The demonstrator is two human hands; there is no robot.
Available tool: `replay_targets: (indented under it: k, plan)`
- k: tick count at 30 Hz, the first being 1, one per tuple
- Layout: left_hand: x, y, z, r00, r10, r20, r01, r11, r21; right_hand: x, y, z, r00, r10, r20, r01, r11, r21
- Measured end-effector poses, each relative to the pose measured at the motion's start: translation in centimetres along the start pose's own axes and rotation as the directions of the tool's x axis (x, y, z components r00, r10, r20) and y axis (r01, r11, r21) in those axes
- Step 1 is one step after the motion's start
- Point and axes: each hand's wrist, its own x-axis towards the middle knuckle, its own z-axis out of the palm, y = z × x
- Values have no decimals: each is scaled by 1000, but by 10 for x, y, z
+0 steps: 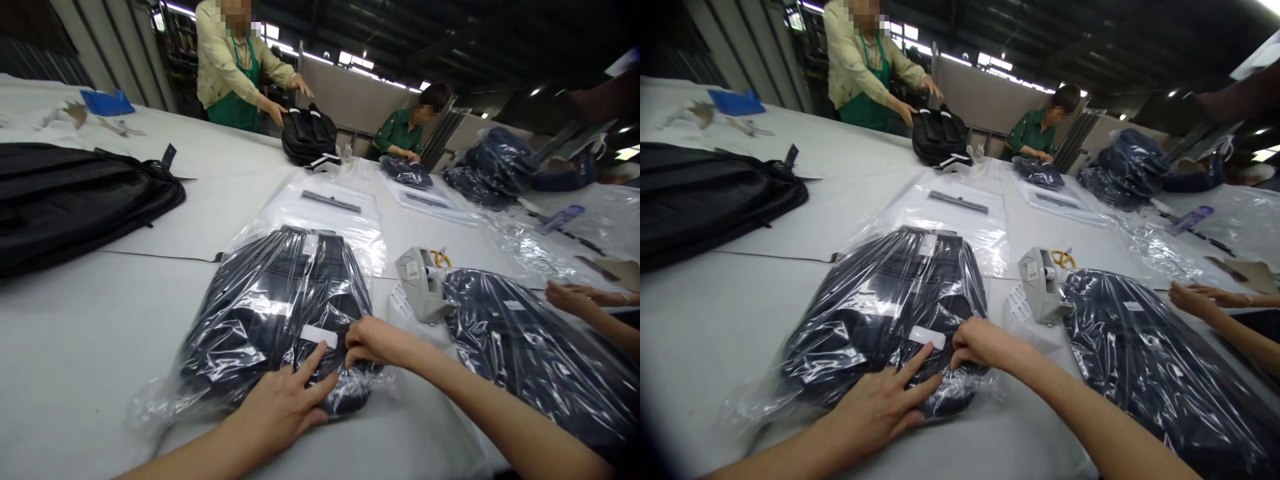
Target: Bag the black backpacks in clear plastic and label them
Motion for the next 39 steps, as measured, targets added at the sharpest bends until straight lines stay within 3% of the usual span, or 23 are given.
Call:
replay_targets:
  k: [2, 4, 5, 7, 9, 11, 13, 16, 18, 20, 22, 25, 30, 35, 37, 39]
  plan:
    - [-1, 1, -2, 1000, -9, 1, 9, 1000, 8, -13, -10, -5, 988, 21, -153, -2, 992, 126]
    - [-3, 2, -5, 1000, -3, -5, 3, 1000, 7, -22, -27, -1, 944, 120, -306, -5, 936, 353]
    - [-4, 2, -6, 1000, 3, -15, -3, 1000, 2, -24, -37, 6, 933, 176, -314, 11, 858, 513]
    - [-6, 2, -8, 999, 17, -38, -18, 1000, -14, -20, -54, 29, 953, 209, -220, 52, 602, 797]
    - [-7, 1, -9, 998, 32, -55, -34, 999, -35, -7, -64, 57, 961, 219, -171, 81, 369, 926]
    - [-11, -2, -10, 994, 74, -78, -80, 994, -70, 8, -66, 81, 937, 286, -201, 130, 250, 960]
    - [-19, -7, -13, 980, 153, -129, -167, 980, -110, 19, -64, 94, 912, 318, -260, 180, 259, 949]
    - [-39, -23, -19, 935, 240, -260, -259, 965, -39, 22, -60, 96, 900, 265, -347, 205, 444, 872]
    - [-56, -39, -24, 922, 134, -364, -139, 990, 11, 21, -60, 94, 901, 261, -346, 167, 527, 833]
    - [-71, -55, -28, 913, -90, -398, 67, 995, -69, 19, -61, 94, 899, 289, -330, 124, 555, 823]
    - [-83, -68, -35, 914, -260, -312, 199, 956, -214, 20, -62, 95, 895, 305, -325, 102, 570, 815]
    - [-90, -79, -46, 947, -279, -161, 206, 909, -362, 20, -63, 95, 891, 321, -322, 84, 580, 810]
    - [-90, -81, -55, 947, -302, -112, 197, 817, -542, 20, -62, 93, 894, 324, -310, 84, 559, 825]
    - [-88, -75, -46, 840, -531, -107, 370, 707, -602, 27, -64, 95, 874, 379, -305, 71, 521, 851]
    - [-89, -75, -38, 814, -560, -151, 397, 727, -561, 26, -67, 90, 875, 414, -252, 70, 406, 911]
    - [-90, -82, -26, 794, -555, -249, 391, 779, -490, 18, -65, 76, 884, 436, -169, 73, 227, 971]
